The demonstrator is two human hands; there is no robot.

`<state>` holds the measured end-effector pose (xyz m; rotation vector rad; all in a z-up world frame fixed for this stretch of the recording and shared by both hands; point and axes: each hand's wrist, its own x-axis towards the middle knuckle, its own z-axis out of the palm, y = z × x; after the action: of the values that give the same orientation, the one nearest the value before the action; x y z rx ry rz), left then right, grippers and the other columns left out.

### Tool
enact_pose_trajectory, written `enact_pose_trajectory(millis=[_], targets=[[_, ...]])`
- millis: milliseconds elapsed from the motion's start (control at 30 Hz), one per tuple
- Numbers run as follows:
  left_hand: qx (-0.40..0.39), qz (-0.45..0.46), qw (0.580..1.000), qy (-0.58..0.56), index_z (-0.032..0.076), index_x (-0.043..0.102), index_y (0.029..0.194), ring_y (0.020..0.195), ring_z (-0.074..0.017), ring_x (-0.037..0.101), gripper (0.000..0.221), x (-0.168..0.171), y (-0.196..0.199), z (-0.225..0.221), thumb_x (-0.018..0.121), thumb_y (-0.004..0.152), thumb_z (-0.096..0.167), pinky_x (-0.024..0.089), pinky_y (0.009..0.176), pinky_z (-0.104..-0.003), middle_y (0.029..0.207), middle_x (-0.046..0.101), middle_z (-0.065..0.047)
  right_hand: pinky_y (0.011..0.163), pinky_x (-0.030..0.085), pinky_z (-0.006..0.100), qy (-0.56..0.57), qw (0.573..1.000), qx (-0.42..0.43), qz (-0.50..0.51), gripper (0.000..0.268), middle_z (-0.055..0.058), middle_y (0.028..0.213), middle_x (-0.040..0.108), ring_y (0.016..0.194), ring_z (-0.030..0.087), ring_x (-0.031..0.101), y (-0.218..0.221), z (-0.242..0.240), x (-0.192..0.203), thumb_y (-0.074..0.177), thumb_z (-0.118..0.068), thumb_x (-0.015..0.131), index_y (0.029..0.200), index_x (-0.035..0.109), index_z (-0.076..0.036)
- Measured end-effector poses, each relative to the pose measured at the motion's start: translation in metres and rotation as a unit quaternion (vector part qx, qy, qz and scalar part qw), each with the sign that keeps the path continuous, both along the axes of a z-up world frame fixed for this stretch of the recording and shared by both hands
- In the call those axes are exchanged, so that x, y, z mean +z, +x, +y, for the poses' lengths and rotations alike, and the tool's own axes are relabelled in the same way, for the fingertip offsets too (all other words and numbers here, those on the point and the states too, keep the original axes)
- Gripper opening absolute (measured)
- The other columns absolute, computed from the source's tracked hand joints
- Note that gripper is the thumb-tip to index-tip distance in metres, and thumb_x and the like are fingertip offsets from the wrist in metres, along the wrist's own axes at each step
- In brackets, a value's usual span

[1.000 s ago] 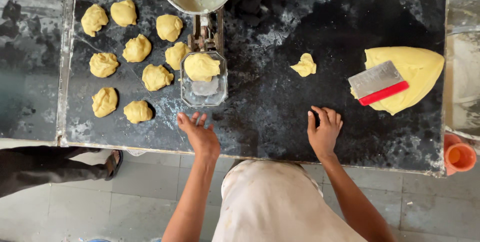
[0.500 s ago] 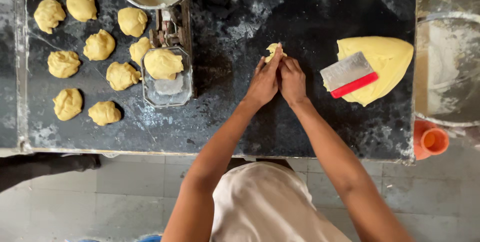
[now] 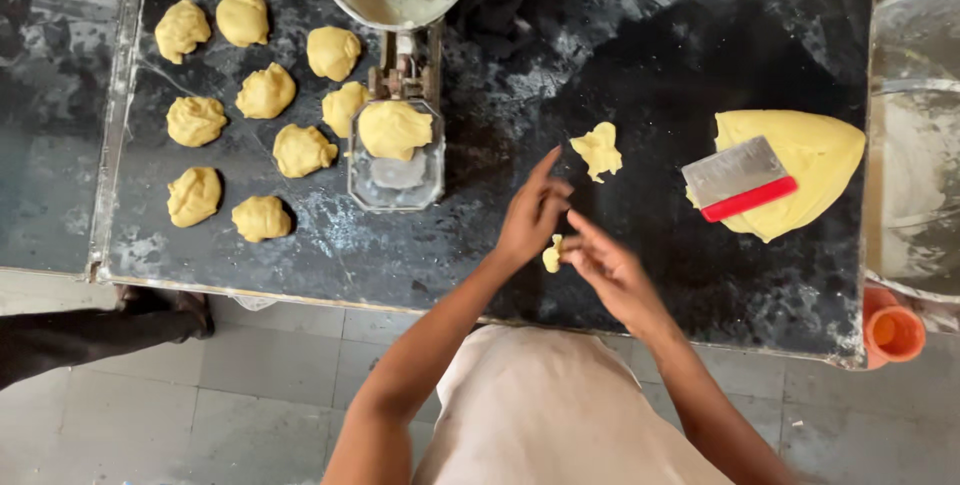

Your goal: The person portions dough using a scraper, weighs the pieces on a scale, and rolls the pieces into cylinders on a workbench.

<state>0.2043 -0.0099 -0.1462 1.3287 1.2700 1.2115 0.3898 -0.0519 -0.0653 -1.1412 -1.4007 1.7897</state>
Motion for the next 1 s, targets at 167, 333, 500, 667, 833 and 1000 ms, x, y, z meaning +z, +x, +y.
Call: enact_pose_trajectory(millis=[167,333,500,667,833,1000], targets=[[0.126,-0.164,0.978,-0.018,0.006,0.027,0.16,0.089,-0.0167,0.067,0.061,-0.012,-0.067,-0.108,0.042,0.101,-0.003,0.059,0.085,-0.032,0.107,0.067,-0.011,0.1,0.054,0.03,0.138,0.959,-0.052,0.243,0.082,0.005,0.114,0.06,0.104,0.009,0.065,-0.095,0.045,0.055,0.09,0.007,0.076,0.157,0.032,-0.008],[0.283,-0.271,0.915,-0.096,0.007,0.03,0.157,0.083,-0.0187,0.066,0.059,-0.005,-0.12,-0.147,0.052,0.102,0.007,0.057,0.08,-0.032,0.102,0.065,-0.013,0.103,0.052,0.029,0.326,0.936,-0.092,0.091,0.046,0.012,0.123,0.065,0.109,0.012,0.067,-0.203,0.082,0.075,0.106,-0.012,0.062,0.147,0.044,0.0],[0.342,-0.449,0.811,-0.156,0.012,0.04,0.143,0.096,-0.0238,0.067,0.052,0.033,-0.145,-0.132,0.055,0.1,0.037,0.054,0.088,-0.04,0.105,0.066,-0.012,0.107,0.052,0.029,0.303,0.907,-0.291,0.036,0.032,0.007,0.104,0.077,0.103,0.011,0.07,-0.16,0.092,0.032,0.116,-0.023,0.048,0.138,0.059,-0.002],[0.281,-0.56,0.761,-0.168,0.006,0.05,0.124,0.112,-0.0278,0.064,0.054,0.066,-0.157,-0.11,0.046,0.102,0.054,0.049,0.102,-0.042,0.114,0.063,-0.012,0.091,0.054,0.025,0.274,0.906,-0.3,-0.121,0.019,0.008,0.107,0.074,0.1,0.01,0.07,-0.065,0.101,-0.041,0.11,-0.012,0.061,0.121,0.068,0.002],[0.257,-0.573,0.759,-0.17,0.008,0.052,0.118,0.109,-0.0251,0.062,0.052,0.081,-0.157,-0.102,0.046,0.103,0.057,0.048,0.099,-0.041,0.112,0.059,-0.009,0.082,0.055,0.026,0.265,0.863,-0.341,-0.261,0.02,0.009,0.106,0.075,0.093,0.011,0.069,-0.012,0.066,-0.096,0.105,-0.01,0.069,0.122,0.07,-0.001],[0.243,-0.56,0.771,-0.181,0.011,0.051,0.116,0.109,-0.0233,0.061,0.048,0.085,-0.162,-0.098,0.047,0.102,0.057,0.048,0.097,-0.041,0.112,0.059,-0.006,0.082,0.054,0.036,0.392,0.795,-0.294,-0.358,0.021,0.013,0.107,0.071,0.096,0.025,0.067,-0.012,0.062,-0.107,0.101,-0.003,0.072,0.122,0.071,-0.002]])
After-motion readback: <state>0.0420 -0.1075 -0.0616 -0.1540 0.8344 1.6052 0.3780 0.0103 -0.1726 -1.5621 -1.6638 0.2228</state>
